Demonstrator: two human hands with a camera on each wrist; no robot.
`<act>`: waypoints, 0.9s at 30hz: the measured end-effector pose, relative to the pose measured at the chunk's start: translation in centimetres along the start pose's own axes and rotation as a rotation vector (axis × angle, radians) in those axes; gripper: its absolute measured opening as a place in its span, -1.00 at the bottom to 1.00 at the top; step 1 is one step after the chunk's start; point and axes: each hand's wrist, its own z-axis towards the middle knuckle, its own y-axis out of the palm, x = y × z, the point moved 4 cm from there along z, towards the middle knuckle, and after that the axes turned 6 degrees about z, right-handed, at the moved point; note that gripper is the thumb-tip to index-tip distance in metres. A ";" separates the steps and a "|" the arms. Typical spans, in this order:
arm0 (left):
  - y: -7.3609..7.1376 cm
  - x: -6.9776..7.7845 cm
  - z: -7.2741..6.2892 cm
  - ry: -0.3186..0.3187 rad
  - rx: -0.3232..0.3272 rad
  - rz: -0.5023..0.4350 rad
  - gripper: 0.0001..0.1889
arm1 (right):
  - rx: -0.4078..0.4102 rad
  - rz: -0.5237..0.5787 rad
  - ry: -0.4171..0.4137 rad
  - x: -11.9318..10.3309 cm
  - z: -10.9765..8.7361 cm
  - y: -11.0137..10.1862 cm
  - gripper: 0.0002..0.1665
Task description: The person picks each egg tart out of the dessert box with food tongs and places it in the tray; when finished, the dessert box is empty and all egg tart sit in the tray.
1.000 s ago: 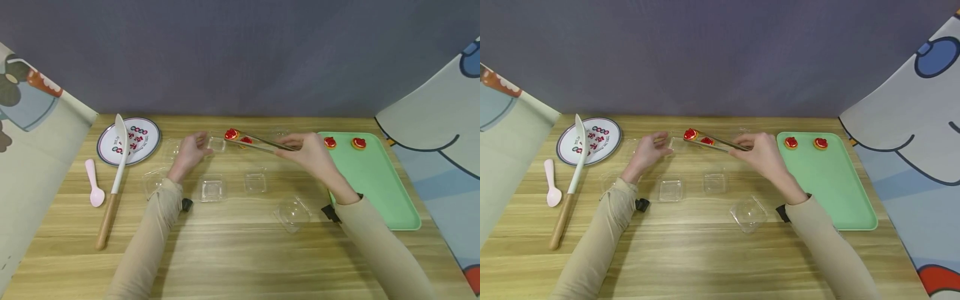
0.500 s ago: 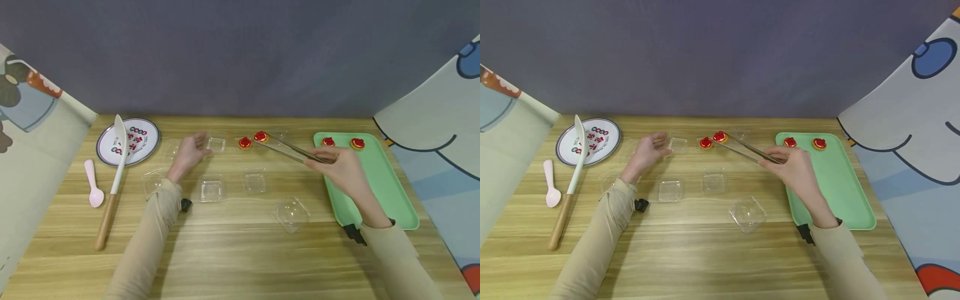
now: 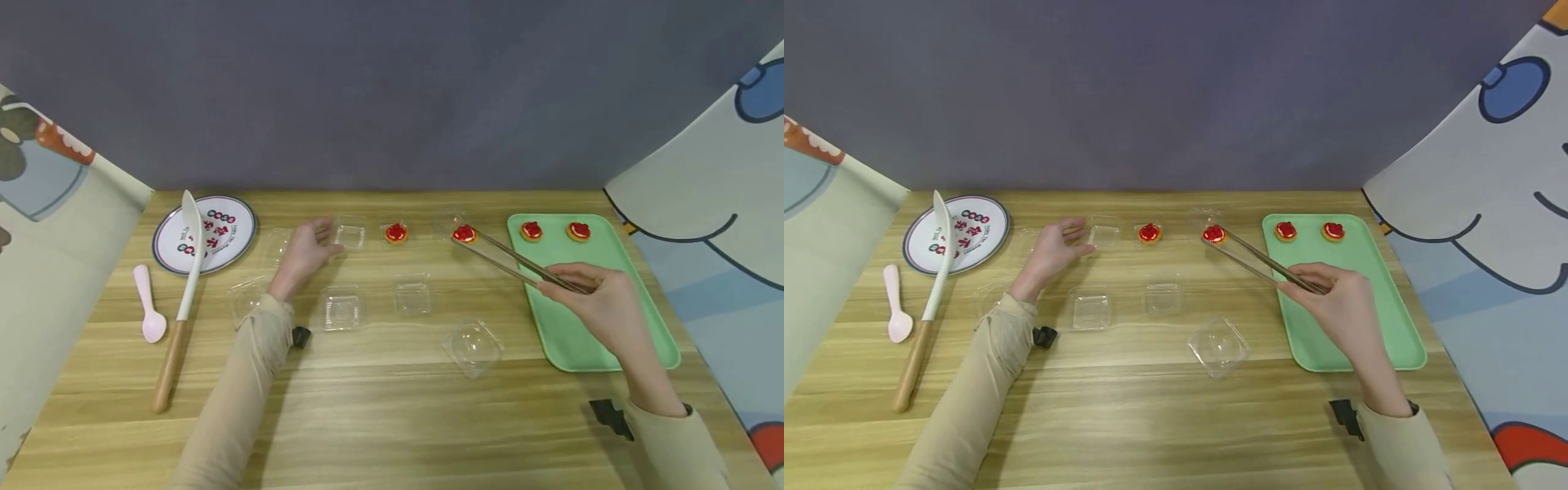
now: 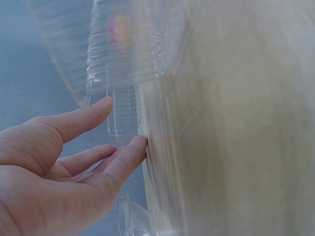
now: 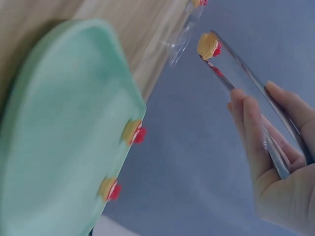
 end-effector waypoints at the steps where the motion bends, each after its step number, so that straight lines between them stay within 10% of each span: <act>1: 0.0 0.0 0.0 -0.003 0.001 0.000 -0.23 | 0.009 0.008 0.004 0.3 -0.3 -0.3 -0.55; 27: -0.1 -0.1 0.1 0.006 -0.015 0.015 -0.24 | 0.126 -0.014 0.232 6.1 -6.1 -4.8 -0.38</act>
